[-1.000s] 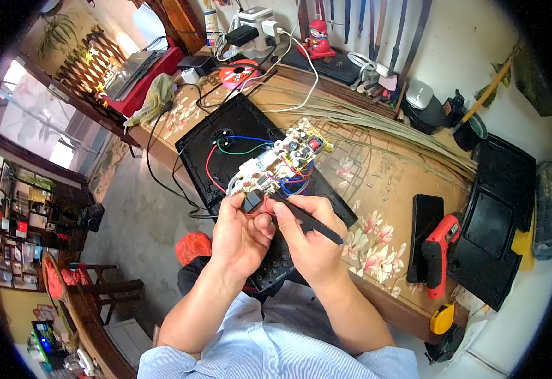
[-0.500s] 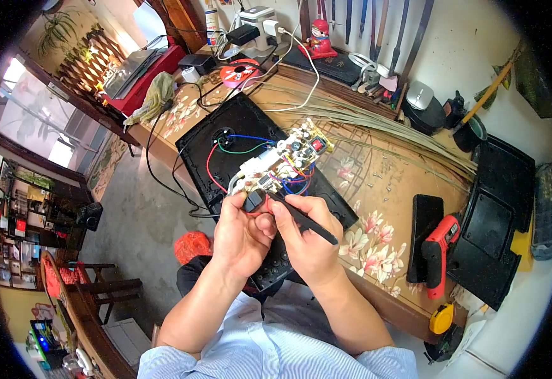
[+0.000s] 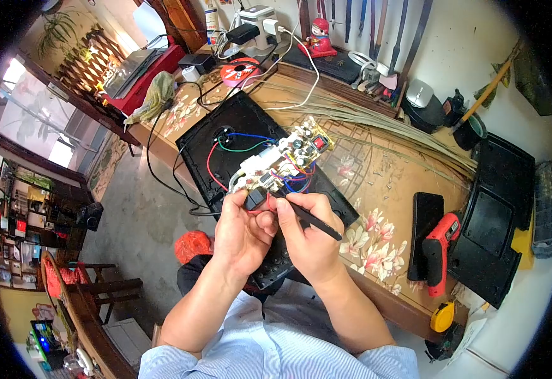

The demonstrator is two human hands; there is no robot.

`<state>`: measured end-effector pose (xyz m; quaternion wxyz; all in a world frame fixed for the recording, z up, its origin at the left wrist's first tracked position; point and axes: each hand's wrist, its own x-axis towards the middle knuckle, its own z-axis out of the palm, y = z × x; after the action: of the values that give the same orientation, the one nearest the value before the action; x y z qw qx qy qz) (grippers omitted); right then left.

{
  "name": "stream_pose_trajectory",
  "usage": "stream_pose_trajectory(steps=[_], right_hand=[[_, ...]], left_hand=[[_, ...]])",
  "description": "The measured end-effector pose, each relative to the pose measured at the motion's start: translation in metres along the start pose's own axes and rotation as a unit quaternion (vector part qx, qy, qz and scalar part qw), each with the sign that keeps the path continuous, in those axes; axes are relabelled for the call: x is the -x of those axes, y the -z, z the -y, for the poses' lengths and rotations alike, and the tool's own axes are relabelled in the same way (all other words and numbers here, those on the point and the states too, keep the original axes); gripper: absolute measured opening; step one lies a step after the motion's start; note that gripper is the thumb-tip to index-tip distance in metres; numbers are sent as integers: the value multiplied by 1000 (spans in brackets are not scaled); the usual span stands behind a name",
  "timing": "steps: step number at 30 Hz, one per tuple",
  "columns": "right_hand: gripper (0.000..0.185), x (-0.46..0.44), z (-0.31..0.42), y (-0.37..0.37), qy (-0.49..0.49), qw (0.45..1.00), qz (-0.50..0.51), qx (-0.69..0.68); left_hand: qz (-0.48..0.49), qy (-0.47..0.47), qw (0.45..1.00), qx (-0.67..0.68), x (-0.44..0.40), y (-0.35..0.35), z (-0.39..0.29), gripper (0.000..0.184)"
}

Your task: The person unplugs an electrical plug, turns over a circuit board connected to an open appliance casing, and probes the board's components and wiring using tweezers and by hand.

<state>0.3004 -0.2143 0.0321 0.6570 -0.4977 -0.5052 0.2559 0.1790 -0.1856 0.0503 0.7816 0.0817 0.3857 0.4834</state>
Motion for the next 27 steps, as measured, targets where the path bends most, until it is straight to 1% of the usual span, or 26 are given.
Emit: stream_pose_trajectory(steps=[2, 4, 5, 6, 7, 8, 9, 12, 14, 16, 24, 26, 27], right_hand=[[15, 1, -3, 0, -9, 1000, -1, -4], [15, 5, 1, 1, -20, 1000, -7, -7], [15, 2, 7, 2, 15, 999, 1, 36], [15, -4, 9, 3, 50, 995, 10, 83], [13, -2, 3, 2, 42, 996, 9, 74], [14, -1, 1, -3, -1, 1000, -4, -20], [14, 2, 0, -1, -16, 1000, 1, -26], [16, 2, -4, 0, -30, 998, 6, -47], [16, 1, -5, -1, -56, 994, -5, -92], [16, 0, -3, -2, -60, 993, -9, -102], [16, -3, -2, -1, -79, 991, -11, -107], [14, -1, -3, 1, -67, 994, -5, -81], [14, 3, -1, -1, -77, 993, -7, -85]], left_hand=[[14, 2, 999, 32, -3, 5, 1, 40], [0, 10, 1000, 26, 1, 9, 2, 40], [1, 14, 1000, 16, -2, 5, -1, 41], [23, 7, 999, 24, -1, 4, 0, 41], [23, 7, 999, 22, -4, 3, -1, 41], [12, 11, 1000, 23, -4, 7, 0, 41], [25, 4, 1000, 10, -3, 6, -1, 41], [20, -1, 1000, 19, -2, 4, 1, 41], [22, -1, 1000, 20, 1, 0, -1, 40], [-3, -1, 1000, -6, 2, -4, -1, 39], [-7, -9, 1000, -13, 6, -6, -2, 39], [-14, -3, 1000, -16, 5, -7, 0, 39], [-19, 0, 1000, -19, 6, -5, 0, 38]])
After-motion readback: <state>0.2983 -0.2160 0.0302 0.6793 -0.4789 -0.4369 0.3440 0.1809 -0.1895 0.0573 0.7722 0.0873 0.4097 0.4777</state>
